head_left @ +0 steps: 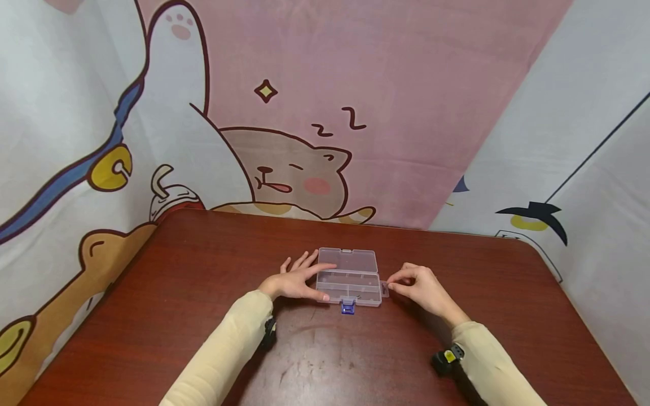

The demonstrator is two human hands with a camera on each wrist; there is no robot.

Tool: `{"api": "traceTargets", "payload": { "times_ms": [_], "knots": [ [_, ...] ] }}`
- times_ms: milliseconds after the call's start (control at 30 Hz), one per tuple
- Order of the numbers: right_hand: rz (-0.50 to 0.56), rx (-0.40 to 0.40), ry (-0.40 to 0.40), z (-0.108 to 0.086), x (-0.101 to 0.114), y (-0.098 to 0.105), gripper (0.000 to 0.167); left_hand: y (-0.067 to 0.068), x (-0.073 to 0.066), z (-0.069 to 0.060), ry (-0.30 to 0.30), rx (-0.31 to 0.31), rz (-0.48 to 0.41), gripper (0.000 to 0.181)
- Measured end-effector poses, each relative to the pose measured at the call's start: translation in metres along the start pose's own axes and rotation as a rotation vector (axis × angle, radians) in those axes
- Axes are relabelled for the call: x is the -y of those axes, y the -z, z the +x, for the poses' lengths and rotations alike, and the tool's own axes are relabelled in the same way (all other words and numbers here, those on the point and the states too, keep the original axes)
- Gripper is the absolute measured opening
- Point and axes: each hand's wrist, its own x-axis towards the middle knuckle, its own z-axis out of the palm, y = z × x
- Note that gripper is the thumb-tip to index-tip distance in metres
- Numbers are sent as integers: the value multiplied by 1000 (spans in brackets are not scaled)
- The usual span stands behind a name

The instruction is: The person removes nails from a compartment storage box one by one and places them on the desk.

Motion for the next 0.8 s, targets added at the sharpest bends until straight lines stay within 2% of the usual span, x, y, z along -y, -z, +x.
{"api": "traceTargets", "payload": {
  "times_ms": [167, 800],
  "knots": [
    [-18, -22, 12, -7, -7, 6, 9, 0, 0, 0, 5, -2, 4, 78],
    [-126, -22, -53, -40, -37, 44, 13, 1, -1, 1, 1, 12, 17, 79]
  ]
}}
